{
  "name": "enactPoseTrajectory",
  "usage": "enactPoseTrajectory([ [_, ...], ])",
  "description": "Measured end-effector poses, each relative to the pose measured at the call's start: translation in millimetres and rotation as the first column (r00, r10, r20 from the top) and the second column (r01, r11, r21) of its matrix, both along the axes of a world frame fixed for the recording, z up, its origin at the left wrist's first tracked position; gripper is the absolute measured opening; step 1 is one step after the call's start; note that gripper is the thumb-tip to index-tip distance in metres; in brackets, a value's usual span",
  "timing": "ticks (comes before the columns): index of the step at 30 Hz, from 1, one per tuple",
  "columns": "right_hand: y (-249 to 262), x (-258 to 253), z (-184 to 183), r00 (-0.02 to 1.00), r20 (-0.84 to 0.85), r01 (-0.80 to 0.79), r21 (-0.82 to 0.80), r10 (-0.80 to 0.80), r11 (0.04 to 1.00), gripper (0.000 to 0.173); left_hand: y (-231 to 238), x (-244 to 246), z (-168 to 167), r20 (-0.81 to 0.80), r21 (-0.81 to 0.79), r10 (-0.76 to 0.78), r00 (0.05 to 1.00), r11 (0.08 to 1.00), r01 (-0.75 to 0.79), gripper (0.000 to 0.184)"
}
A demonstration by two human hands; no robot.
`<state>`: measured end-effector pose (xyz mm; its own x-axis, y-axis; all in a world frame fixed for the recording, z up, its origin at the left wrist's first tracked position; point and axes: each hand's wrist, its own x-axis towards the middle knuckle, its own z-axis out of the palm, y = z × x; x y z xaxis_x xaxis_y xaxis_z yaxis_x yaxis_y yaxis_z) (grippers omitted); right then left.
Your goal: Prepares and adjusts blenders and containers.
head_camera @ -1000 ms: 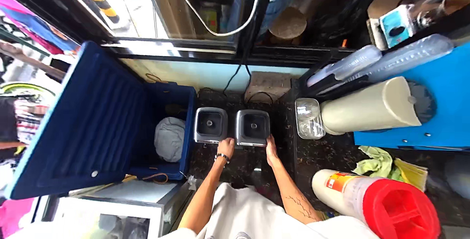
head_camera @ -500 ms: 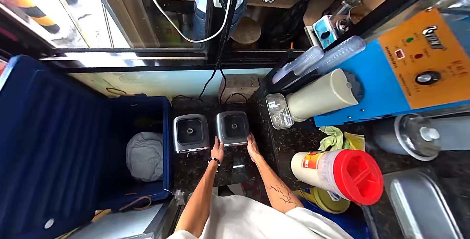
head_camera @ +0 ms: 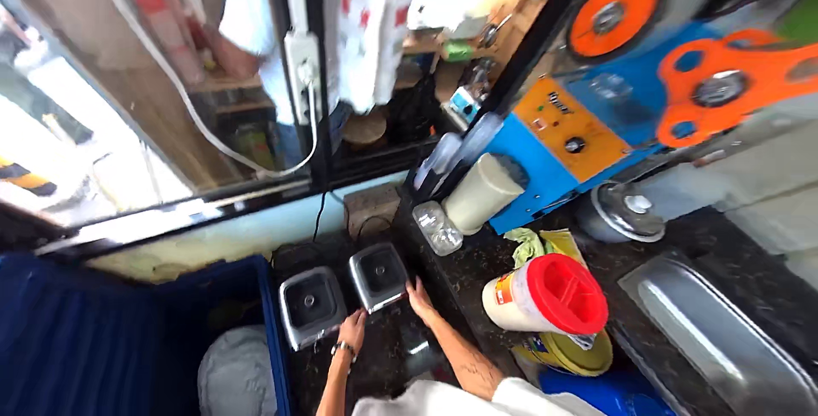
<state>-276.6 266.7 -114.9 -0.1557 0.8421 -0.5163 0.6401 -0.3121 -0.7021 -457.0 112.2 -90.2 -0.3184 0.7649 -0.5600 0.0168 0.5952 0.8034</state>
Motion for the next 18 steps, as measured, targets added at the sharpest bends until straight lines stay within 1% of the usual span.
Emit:
enactPoseTrajectory([
  [1,-10,4,8,0.998,0.019,0.06,0.041,-0.061,0.997,0.064,-17,-8,17,-0.035,0.074,0.129,0.991,0.989,-0.126,0.04],
  [2,-23,9,16,0.995,0.018,0.099,0.082,-0.101,0.992,0.058,-34,-20,35,-0.111,0.156,0.303,0.947,0.946,-0.284,0.039],
  [3,-38,15,21,0.992,-0.002,0.122,0.117,-0.122,0.986,0.05,-50,-37,46,-0.232,0.216,0.46,0.857,0.883,-0.416,0.038],
  [4,-56,24,23,0.992,-0.029,0.124,0.138,-0.121,0.983,0.043,-63,-60,50,-0.347,0.235,0.568,0.746,0.823,-0.517,0.038],
  [5,-75,33,22,0.993,-0.062,0.107,0.134,-0.1,0.985,0.037,-72,-85,43,-0.41,0.205,0.618,0.671,0.779,-0.592,0.04],
  [6,-94,42,22,0.993,-0.099,0.067,0.1,-0.057,0.993,0.033,-77,-112,24,-0.418,0.15,0.63,0.655,0.759,-0.634,0.044],
  [7,-113,54,23,0.989,-0.145,-0.001,0.033,0.006,0.999,0.032,-78,-135,2,-0.347,0.093,0.627,0.698,0.763,-0.64,0.05],
  [8,-129,66,26,0.977,-0.195,-0.103,-0.047,0.092,0.994,0.032,-76,-149,-17,-0.203,0.042,0.601,0.773,0.794,-0.606,0.058],
  [9,-140,80,30,0.953,-0.225,-0.229,-0.108,0.201,0.967,0.034,-70,-154,-29,-0.06,0.006,0.56,0.826,0.828,-0.561,0.064],
  [10,-148,94,34,0.921,-0.234,-0.349,-0.142,0.311,0.926,0.035,-62,-152,-35,0.017,-0.002,0.535,0.845,0.845,-0.535,0.067],
  [11,-155,107,40,0.89,-0.225,-0.437,-0.166,0.397,0.884,0.037,-55,-149,-42,0.042,0.041,0.512,0.858,0.857,-0.513,0.066],
  [12,-160,119,46,0.875,-0.21,-0.471,-0.168,0.435,0.866,0.037,-49,-146,-44,0.05,0.104,0.513,0.857,0.851,-0.516,0.063],
  [13,-164,132,48,0.888,-0.197,-0.446,-0.146,0.416,0.883,0.036,-45,-144,-44,0.04,0.147,0.518,0.855,0.843,-0.517,0.062],
  [14,-166,145,50,0.919,-0.195,-0.364,-0.089,0.342,0.927,0.034,-44,-143,-44,0.022,0.169,0.518,0.855,0.841,-0.514,0.062],
  [15,-169,156,53,0.954,-0.202,-0.226,0.01,0.223,0.974,0.032,-45,-143,-43,0.001,0.17,0.518,0.855,0.843,-0.511,0.062],
  [16,-177,164,58,0.978,-0.197,-0.034,0.154,0.065,0.987,0.029,-48,-144,-43,-0.023,0.164,0.509,0.86,0.851,-0.499,0.063],
  [17,-180,169,65,0.98,-0.161,0.17,0.337,-0.121,0.926,0.028,-48,-145,-45,-0.04,0.157,0.481,0.876,0.868,-0.47,0.064],
  [18,-174,175,76,0.943,-0.135,0.331,0.502,-0.306,0.799,0.029,-46,-147,-47,-0.052,0.151,0.433,0.9,0.894,-0.422,0.064],
])
